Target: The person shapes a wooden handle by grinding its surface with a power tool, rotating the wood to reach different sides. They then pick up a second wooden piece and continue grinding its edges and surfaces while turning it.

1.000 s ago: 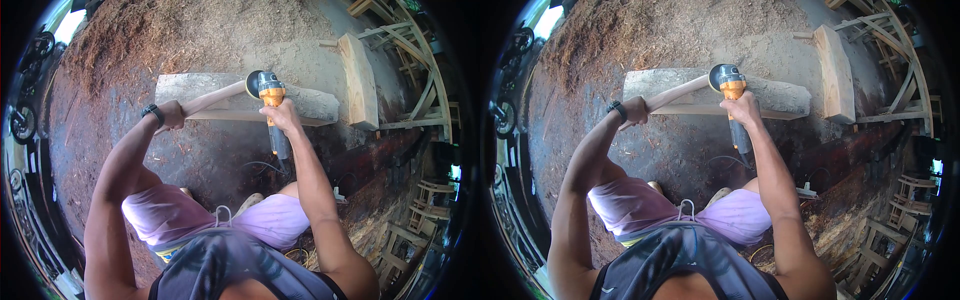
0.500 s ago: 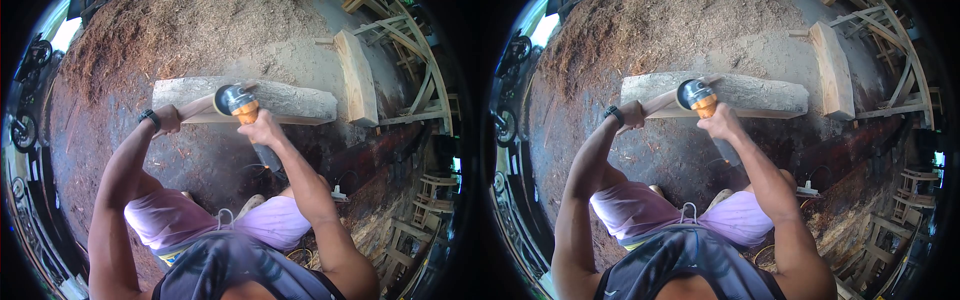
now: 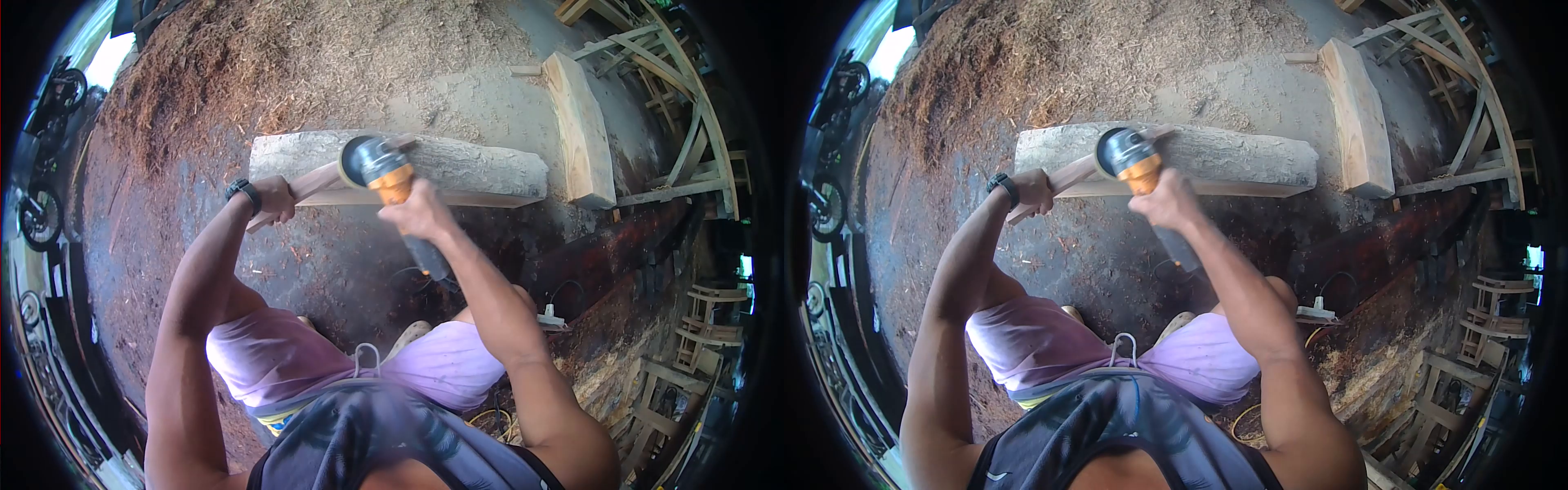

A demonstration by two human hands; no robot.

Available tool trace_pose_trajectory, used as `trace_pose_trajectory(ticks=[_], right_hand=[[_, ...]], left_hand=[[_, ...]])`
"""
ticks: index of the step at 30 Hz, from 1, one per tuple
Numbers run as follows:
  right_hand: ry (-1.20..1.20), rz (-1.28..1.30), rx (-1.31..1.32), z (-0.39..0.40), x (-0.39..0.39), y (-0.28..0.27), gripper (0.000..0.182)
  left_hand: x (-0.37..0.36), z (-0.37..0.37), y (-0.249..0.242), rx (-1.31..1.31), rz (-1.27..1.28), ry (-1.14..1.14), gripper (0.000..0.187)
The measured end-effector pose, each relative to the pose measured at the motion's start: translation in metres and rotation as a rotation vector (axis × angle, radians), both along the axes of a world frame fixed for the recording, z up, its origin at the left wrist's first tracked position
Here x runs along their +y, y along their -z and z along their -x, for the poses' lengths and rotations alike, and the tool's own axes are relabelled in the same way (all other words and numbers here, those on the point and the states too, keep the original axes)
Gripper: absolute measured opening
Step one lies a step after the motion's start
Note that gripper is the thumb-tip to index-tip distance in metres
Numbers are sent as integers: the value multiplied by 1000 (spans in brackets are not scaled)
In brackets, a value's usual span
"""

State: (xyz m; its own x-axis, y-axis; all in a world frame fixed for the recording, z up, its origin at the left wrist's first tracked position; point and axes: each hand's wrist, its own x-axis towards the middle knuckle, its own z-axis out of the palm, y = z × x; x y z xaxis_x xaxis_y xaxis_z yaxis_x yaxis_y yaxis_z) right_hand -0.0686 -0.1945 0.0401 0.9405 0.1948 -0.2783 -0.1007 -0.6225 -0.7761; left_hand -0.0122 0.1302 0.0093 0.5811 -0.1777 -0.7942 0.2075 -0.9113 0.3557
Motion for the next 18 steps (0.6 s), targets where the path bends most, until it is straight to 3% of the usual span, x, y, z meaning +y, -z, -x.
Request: trace_pose_trajectory(ticks=[2, 4, 10, 13, 18], right_hand=[[-27, 41, -3, 8, 14, 15, 43], [-23, 6, -172, 15, 22, 23, 46], [17, 69, 7, 6, -6, 10, 48], [146, 59, -81, -4, -30, 17, 43], [267, 125, 19, -22, -54, 15, 43]], left_hand=[[-2, 1, -6, 5, -9, 9, 19], [-4, 2, -9, 13, -12, 14, 18], [-3, 1, -9, 31, -20, -7, 15], [-3, 1, -8, 31, -4, -14, 14], [1, -1, 0, 41, 17, -5, 16]])
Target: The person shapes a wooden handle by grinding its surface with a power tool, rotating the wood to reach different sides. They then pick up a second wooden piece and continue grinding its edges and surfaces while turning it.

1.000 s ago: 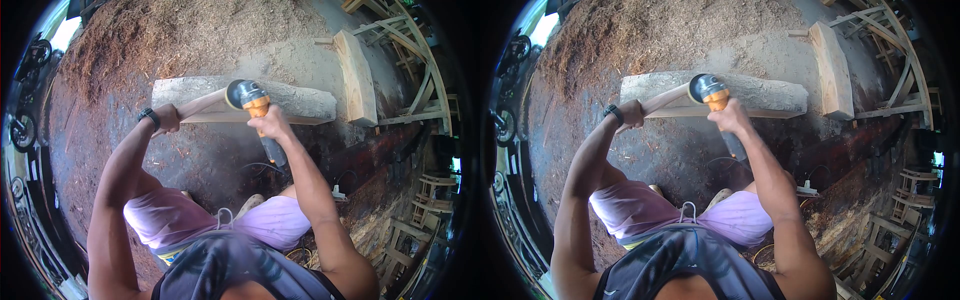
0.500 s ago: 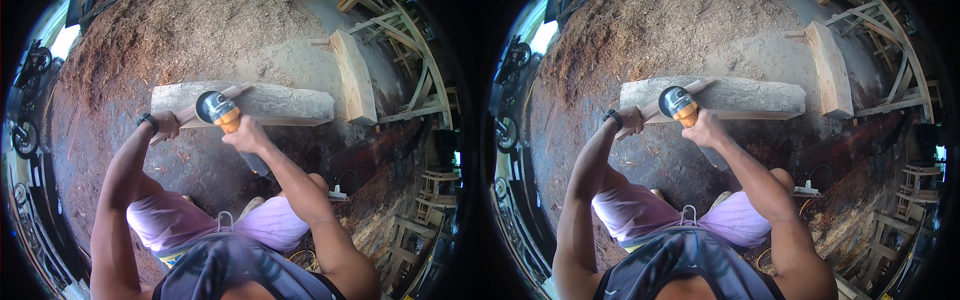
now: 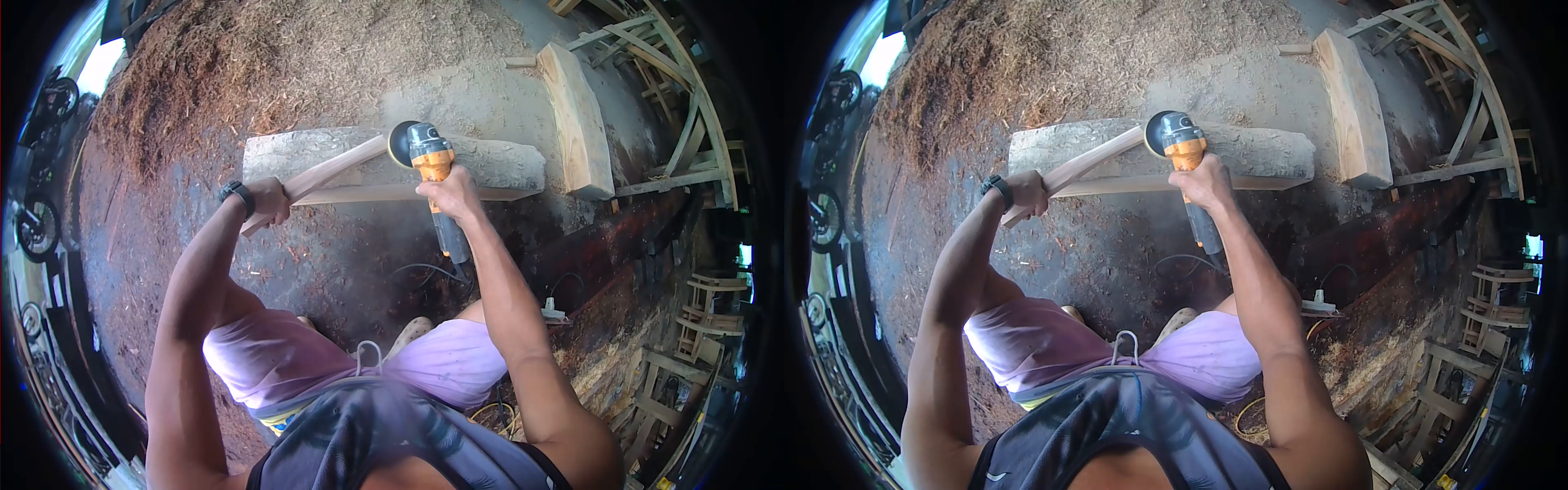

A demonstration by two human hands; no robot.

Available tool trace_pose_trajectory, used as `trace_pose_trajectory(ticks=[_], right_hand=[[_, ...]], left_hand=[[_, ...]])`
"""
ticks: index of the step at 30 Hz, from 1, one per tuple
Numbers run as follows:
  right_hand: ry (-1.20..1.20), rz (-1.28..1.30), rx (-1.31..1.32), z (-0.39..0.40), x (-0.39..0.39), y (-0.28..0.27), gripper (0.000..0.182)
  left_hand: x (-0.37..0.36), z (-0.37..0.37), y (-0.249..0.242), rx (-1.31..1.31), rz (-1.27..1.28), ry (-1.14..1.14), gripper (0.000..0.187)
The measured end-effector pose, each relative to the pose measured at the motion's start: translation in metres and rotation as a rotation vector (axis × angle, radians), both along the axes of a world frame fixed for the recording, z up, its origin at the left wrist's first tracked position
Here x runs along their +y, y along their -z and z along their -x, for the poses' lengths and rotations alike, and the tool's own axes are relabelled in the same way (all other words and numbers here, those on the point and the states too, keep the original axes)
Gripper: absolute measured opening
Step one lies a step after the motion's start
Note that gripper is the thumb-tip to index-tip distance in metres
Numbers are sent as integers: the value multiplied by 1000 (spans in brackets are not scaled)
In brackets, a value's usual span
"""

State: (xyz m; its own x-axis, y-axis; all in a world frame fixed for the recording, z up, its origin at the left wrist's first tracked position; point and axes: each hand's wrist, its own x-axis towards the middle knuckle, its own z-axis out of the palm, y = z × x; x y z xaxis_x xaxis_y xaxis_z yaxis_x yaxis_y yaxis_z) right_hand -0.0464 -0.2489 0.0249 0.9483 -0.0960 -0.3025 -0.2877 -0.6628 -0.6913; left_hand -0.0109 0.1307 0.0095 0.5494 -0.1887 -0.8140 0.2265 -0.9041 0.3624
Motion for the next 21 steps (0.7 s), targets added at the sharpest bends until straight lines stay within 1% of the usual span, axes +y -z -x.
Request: trace_pose_trajectory(ticks=[1, 3, 5, 7, 8, 9, 11, 12, 13, 15, 17, 19, 21], right_hand=[[3, 23, 3, -1, 1, -3, 43], [-33, -8, 5, 5, 9, -4, 44], [-142, -196, -125, 16, 28, 5, 45], [-272, -67, 4, 28, 54, -13, 48], [-299, 15, -24, 33, 64, -3, 51], [-341, -51, -33, 37, 70, -5, 53], [-320, -34, -143, 43, 77, 6, 49], [-317, -34, -142, 43, 76, 4, 49], [-294, -24, -124, 42, 72, -1, 49], [-273, -8, -102, 38, 60, -4, 48], [-205, -33, -17, 27, 41, -4, 48], [-131, -8, -56, 20, 26, 0, 47], [-53, -49, 5, 11, 10, 7, 48]], left_hand=[[1, -1, 1, -2, -1, -2, 16], [0, -1, 1, 4, -14, 11, 17], [-1, -1, -2, 12, -22, 7, 16], [-2, -1, -5, 20, -32, 12, 16], [-2, 0, -7, 28, -17, 6, 16], [-3, 1, -10, 37, 0, 1, 15], [-7, 3, -16, 33, -9, 3, 15], [-8, 4, -18, 26, -17, -4, 15], [-6, 3, -15, 26, -16, -4, 15], [-2, 2, -6, 30, 28, -46, 23], [-1, 1, -5, 27, 23, -38, 23], [-1, 1, -4, 26, 15, -30, 23], [-1, 1, -5, 34, 20, -28, 23]])
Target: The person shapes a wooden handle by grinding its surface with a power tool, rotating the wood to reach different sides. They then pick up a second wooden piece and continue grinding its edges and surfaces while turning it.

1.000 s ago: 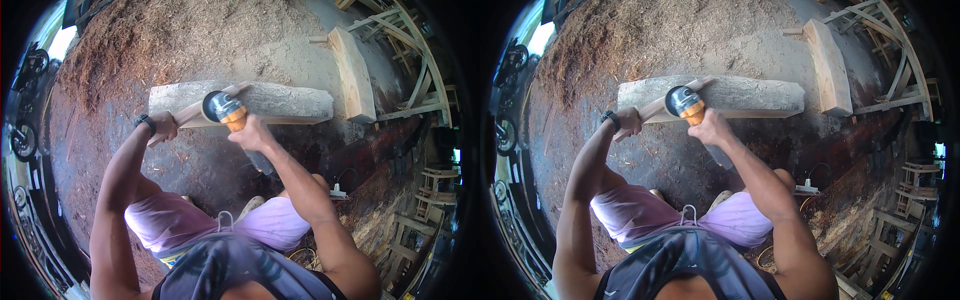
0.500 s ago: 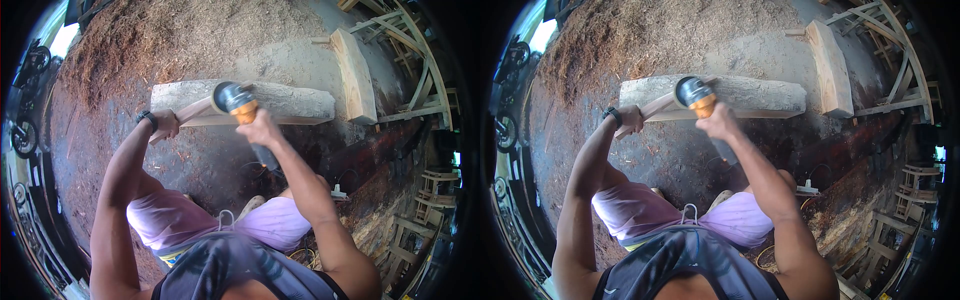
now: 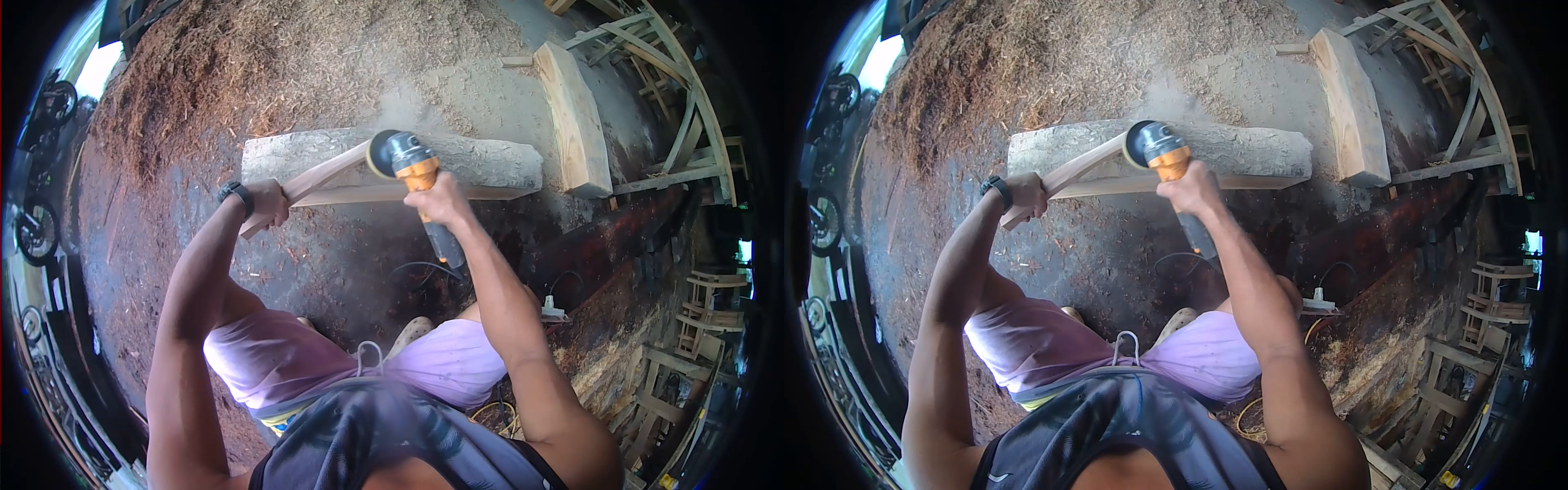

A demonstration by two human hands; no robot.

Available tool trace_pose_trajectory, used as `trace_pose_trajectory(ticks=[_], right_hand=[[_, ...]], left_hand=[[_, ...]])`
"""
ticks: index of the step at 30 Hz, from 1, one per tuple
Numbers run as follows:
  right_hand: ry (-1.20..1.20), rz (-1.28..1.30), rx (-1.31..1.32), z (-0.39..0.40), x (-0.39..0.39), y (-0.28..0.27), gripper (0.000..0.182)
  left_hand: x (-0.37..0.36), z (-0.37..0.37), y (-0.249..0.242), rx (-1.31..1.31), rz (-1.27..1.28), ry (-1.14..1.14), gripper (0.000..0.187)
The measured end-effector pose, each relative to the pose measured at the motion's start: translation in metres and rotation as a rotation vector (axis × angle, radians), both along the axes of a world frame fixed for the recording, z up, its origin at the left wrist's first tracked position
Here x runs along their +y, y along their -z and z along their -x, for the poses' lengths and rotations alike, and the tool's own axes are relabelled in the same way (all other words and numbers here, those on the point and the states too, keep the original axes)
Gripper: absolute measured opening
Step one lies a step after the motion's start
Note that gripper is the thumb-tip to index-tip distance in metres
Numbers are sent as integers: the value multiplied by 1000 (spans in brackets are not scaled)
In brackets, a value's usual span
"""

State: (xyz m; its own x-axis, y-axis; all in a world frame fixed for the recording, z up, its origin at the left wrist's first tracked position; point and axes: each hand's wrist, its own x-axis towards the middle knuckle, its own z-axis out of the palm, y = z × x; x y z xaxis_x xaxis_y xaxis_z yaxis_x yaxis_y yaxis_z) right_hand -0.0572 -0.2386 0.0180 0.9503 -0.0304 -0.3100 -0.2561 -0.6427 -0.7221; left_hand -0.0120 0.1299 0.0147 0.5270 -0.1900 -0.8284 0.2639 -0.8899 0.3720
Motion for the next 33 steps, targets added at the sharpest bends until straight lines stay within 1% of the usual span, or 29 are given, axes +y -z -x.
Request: trace_pose_trajectory(ticks=[2, 5, 7, 8, 10, 12, 13, 14, 16, 19, 20, 22, 23, 24, 29, 32, 33], right_hand=[[78, 13, 4, -9, -13, 6, 44], [112, 55, 27, -17, -22, 11, 42], [72, -13, 2, -11, -15, 4, 40], [16, -90, 7, -7, -8, 7, 41], [-63, -116, -104, 13, 25, -19, 35], [-199, -40, -6, 21, 43, -9, 44], [-234, -10, -20, 25, 51, -6, 45], [-231, 16, -122, 31, 58, 2, 46], [-248, 3, -157, 33, 61, 4, 48], [-213, 67, -89, 30, 49, -11, 48], [-198, 73, 12, 23, 40, -8, 49], [-140, 1, -13, 17, 22, -12, 49], [-82, 33, -55, 13, 13, 1, 49], [-49, 30, -64, 10, 7, -2, 48], [118, 41, -4, -13, -24, 20, 44], [92, 10, 11, -7, -11, -5, 41], [40, -79, -15, -6, -7, 10, 38]], left_hand=[[-1, 3, -3, -5, 9, -6, 23], [-2, 4, -4, -7, 10, -11, 23], [-2, 2, -3, -5, 4, -16, 23], [-1, 1, -1, -4, -2, -4, 23], [-1, 0, -1, -4, -11, 18, 23], [-2, 1, -4, -13, -26, 0, 23], [-4, 2, -6, -12, -29, 11, 23], [-5, 4, -8, -18, -27, 6, 22], [-4, 3, -8, -20, -24, 2, 21], [-3, 1, -3, -25, -45, 27, 19], [-2, 0, -2, -15, -38, 34, 18], [0, -4, 1, -3, -31, 44, 17], [2, -4, 4, -1, -10, 36, 18], [3, -4, 5, -1, 11, 29, 20], [-1, -3, 0, -2, -12, 19, 20], [0, -2, 3, -21, -16, 14, 20], [0, -3, 3, -32, -20, 15, 20]])
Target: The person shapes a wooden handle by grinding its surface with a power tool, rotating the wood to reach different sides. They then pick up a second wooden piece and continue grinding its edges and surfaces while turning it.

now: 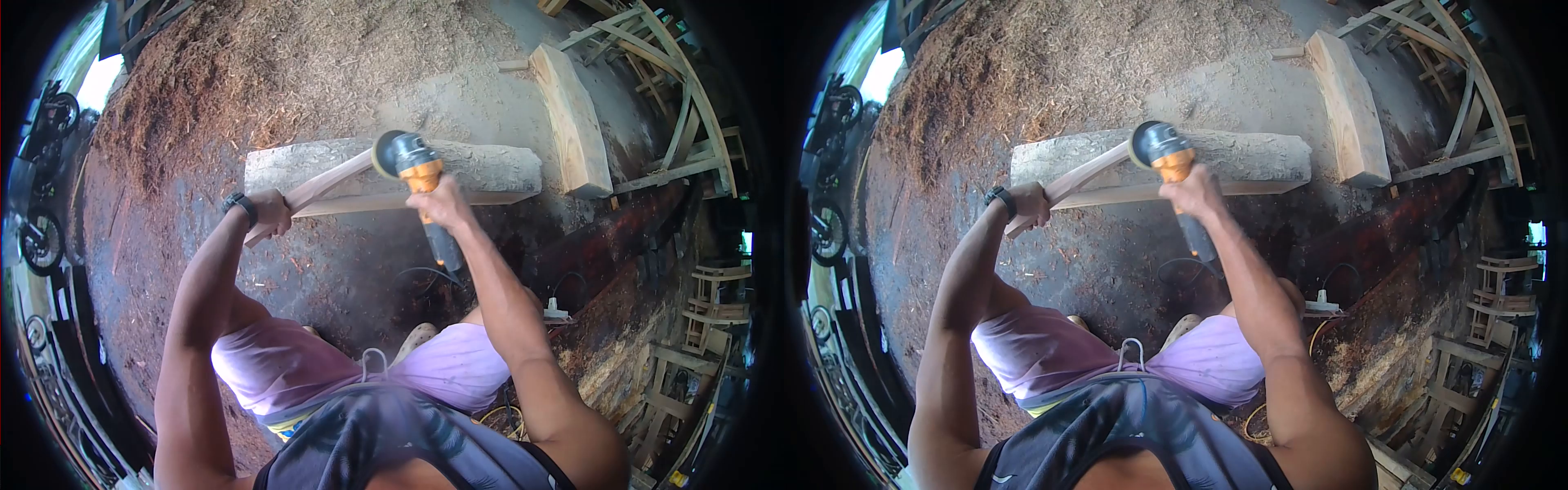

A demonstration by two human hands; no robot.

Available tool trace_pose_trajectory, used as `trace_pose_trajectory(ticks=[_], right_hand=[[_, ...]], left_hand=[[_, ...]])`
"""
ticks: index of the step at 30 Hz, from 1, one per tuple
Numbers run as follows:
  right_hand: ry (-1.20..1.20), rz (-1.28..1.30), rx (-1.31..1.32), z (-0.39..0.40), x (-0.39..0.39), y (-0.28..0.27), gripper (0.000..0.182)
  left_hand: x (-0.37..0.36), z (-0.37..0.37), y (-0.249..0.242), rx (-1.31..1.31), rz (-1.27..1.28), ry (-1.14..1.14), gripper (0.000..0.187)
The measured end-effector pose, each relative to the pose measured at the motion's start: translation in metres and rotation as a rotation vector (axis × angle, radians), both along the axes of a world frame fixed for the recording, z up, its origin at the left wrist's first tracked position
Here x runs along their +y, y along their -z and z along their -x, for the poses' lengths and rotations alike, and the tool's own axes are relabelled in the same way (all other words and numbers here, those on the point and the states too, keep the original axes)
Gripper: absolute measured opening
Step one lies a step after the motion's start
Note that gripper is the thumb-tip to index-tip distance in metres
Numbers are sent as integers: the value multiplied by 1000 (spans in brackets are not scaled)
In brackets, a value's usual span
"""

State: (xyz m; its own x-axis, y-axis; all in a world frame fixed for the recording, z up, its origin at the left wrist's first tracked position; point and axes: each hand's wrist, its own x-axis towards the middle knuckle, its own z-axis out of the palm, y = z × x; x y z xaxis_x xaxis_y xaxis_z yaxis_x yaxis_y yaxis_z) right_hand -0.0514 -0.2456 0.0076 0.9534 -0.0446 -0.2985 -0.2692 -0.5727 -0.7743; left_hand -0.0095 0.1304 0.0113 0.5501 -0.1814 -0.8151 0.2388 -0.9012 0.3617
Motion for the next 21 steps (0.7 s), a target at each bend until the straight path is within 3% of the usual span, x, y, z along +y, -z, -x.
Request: trace_pose_trajectory(ticks=[3, 6, 9, 21], right_hand=[[-207, 57, 12, 21, 41, -30, 40], [-280, 133, -73, 34, 64, -11, 53], [-284, 135, -86, 34, 60, -12, 54], [89, 77, 18, -7, -14, -1, 37]], left_hand=[[-1, -2, -4, 8, -42, 24, 23], [0, -3, 0, 16, -33, 31, 22], [0, -1, -1, 0, -26, 24, 20], [-3, 1, -7, -21, -18, 20, 19]])
